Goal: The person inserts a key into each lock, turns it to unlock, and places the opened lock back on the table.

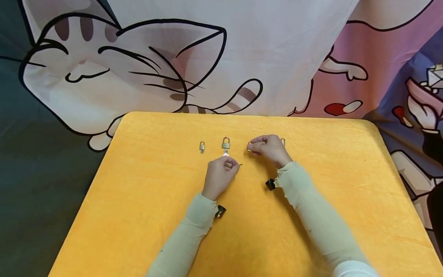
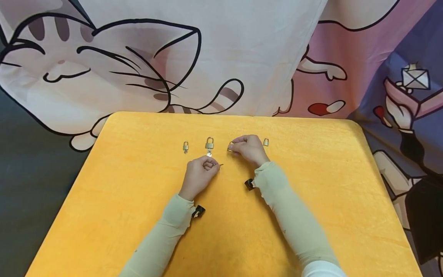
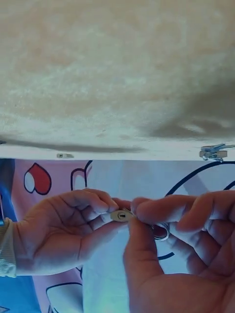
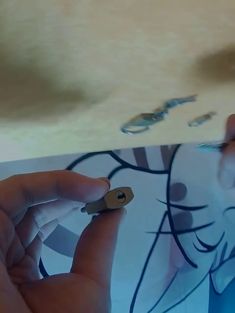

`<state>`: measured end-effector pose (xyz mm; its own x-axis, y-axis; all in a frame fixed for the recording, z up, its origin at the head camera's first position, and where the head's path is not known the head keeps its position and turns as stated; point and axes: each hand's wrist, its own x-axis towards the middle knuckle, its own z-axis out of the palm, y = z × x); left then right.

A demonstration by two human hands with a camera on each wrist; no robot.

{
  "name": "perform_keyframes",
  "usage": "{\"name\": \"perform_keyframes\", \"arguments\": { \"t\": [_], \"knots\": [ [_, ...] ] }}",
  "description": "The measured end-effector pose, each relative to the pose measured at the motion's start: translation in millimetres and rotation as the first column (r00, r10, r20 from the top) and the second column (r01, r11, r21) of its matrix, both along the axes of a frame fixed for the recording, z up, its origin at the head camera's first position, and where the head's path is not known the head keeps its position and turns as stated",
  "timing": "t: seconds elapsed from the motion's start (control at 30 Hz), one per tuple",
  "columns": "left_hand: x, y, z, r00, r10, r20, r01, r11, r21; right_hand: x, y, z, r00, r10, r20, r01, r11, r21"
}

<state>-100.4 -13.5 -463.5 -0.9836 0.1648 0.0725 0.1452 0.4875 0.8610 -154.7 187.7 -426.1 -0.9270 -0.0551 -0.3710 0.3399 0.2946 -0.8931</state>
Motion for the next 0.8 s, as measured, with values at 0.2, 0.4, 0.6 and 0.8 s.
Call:
{"name": "perform_keyframes", "arguments": {
  "t": [0.2,0.4,0.6,0.8],
  "knots": [
    [1.4,1.0,-1.7,0.996,0.032,0.08,-0.049,0.974,0.219,10.4,-6,-1.4,1.0,-0.024,0.005,0.024,0.991,-0.133],
    [3.0,2.2,-1.1,0.992,0.065,0.109,-0.098,0.94,0.327,18.3,-8,-9.6,0.999,-0.039,0.011,0.04,0.974,-0.223],
    [4.3,4.9,-0.8,0.988,0.09,0.122,-0.131,0.916,0.38,26.1,-10,-16.2,0.998,-0.06,0.028,0.065,0.953,-0.295],
    [4.7,8.7,-2.3,0.983,0.115,0.145,-0.165,0.898,0.408,30.6,-14,-20.5,0.997,-0.07,0.041,0.08,0.922,-0.38]
  ]
}}
